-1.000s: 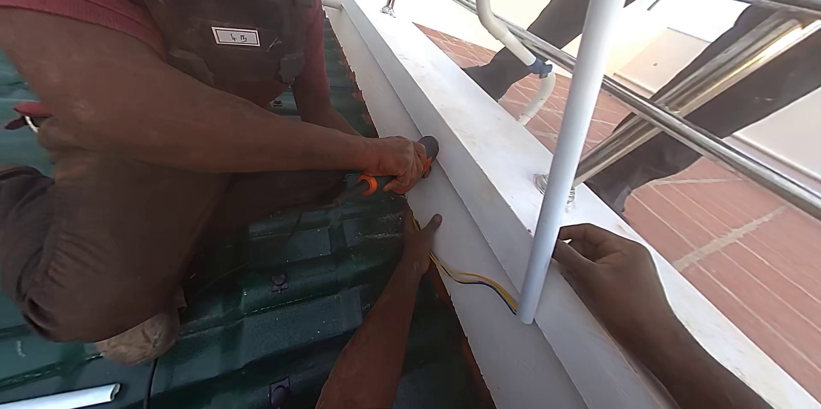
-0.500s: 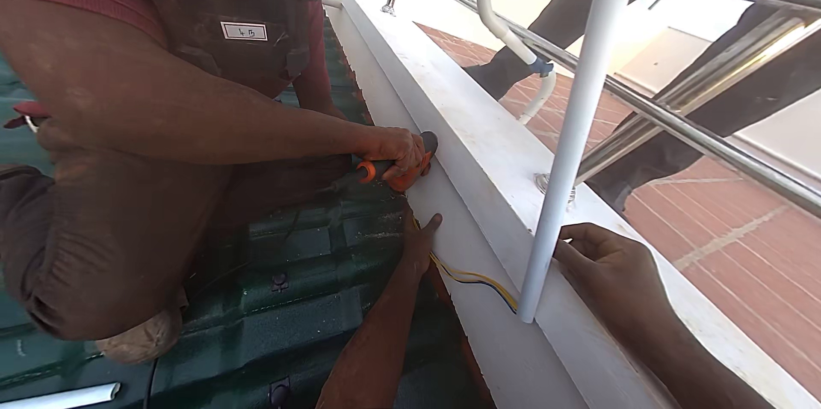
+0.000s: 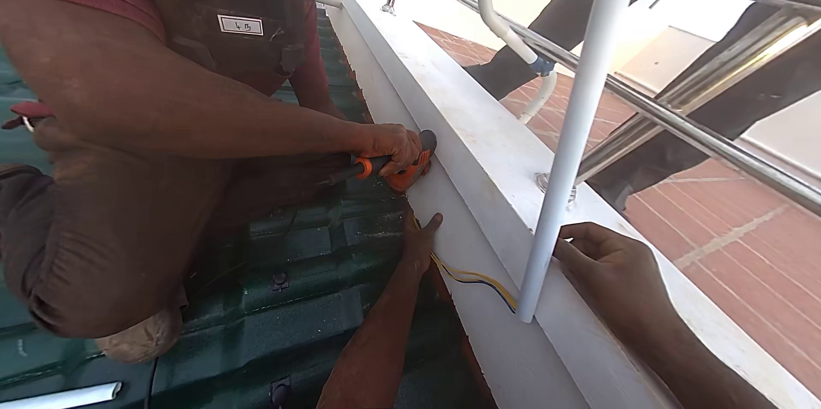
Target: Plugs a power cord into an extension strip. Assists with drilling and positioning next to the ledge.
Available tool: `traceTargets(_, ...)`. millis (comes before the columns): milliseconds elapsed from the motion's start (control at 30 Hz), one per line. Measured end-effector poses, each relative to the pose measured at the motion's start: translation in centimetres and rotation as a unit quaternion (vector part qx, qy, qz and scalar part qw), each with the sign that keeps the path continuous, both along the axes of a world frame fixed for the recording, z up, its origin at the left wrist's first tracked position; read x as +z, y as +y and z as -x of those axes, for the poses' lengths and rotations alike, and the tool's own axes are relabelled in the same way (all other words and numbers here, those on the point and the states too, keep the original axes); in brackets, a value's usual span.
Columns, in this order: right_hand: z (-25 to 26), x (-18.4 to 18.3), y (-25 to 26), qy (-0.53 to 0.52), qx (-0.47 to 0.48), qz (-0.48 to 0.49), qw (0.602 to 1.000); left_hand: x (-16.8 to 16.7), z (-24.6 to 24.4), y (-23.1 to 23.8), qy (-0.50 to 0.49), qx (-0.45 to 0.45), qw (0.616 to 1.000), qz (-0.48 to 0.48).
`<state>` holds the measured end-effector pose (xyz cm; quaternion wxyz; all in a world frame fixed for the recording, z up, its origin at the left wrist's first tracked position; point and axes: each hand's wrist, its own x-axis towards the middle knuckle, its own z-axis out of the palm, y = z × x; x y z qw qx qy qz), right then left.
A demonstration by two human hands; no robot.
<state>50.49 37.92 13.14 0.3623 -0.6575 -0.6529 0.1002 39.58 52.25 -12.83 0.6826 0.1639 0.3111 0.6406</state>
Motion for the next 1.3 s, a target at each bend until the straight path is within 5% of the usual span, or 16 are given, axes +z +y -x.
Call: traceTargets(1300, 0.04, 0.2, -0.13, -0.004, -0.005, 0.007, 1.0, 0.12, 0.18, -0.37, 0.002, 0.005, 1.0, -0.011)
